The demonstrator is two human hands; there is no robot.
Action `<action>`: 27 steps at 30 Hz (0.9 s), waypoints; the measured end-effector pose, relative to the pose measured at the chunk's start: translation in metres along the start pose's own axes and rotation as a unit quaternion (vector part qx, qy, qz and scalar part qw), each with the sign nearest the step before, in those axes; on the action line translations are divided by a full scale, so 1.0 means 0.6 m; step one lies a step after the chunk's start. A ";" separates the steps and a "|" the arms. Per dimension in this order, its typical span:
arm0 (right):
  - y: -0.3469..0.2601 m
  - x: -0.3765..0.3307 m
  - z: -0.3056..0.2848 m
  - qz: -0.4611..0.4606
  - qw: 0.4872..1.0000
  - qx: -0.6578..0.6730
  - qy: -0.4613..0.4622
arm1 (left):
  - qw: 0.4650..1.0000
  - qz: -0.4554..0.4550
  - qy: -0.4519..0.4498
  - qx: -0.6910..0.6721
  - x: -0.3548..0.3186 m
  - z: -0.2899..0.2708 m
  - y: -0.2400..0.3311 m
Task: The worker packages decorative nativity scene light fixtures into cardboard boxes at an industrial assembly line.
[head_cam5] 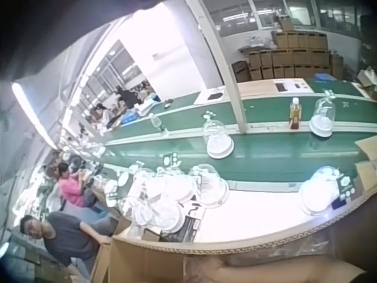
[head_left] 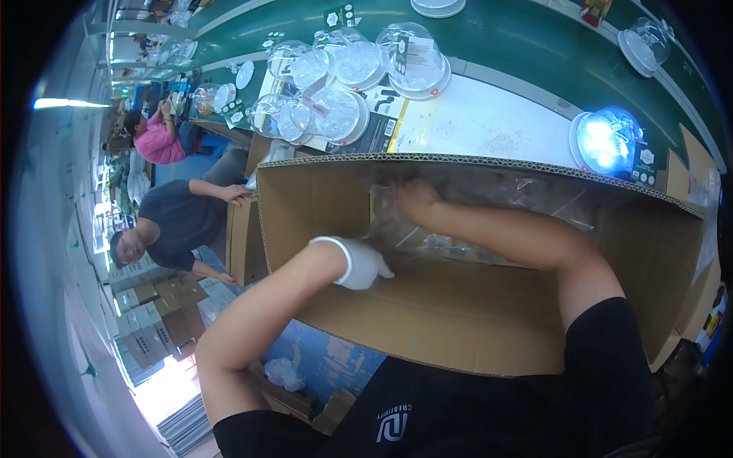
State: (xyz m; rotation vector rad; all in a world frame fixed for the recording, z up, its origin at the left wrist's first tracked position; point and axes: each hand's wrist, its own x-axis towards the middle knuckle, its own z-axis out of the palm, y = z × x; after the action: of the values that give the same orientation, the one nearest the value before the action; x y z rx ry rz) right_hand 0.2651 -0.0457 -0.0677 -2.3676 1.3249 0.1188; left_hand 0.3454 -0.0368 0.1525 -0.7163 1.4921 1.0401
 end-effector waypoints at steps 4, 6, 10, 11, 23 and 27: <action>-0.001 -0.065 -0.031 -0.198 0.979 0.055 0.007 | 0.992 -0.013 0.122 -0.016 -0.037 -0.051 -0.029; -0.001 -0.048 0.003 -0.197 0.980 -0.014 -0.014 | 0.988 -0.060 0.141 0.018 -0.037 -0.083 -0.013; 0.005 -0.013 0.048 -0.069 0.993 0.100 -0.001 | 0.973 -0.152 0.117 0.127 0.023 -0.071 -0.027; 0.006 -0.008 0.043 -0.071 0.992 0.103 -0.001 | 0.973 -0.147 0.130 0.124 0.043 -0.053 -0.039; 0.016 -0.009 0.042 -0.015 0.874 0.484 0.034 | 0.987 -0.101 0.012 0.127 0.126 0.008 -0.059; -0.014 -0.014 0.041 0.052 0.710 0.702 -0.004 | 0.982 -0.114 -0.002 0.148 0.101 -0.003 -0.042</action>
State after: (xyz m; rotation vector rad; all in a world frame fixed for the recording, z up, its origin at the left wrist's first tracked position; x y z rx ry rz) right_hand 0.2707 -0.0253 -0.0852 -0.9442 0.9016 -0.6342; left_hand 0.3552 -0.0423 0.0880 -0.6523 1.4822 0.6294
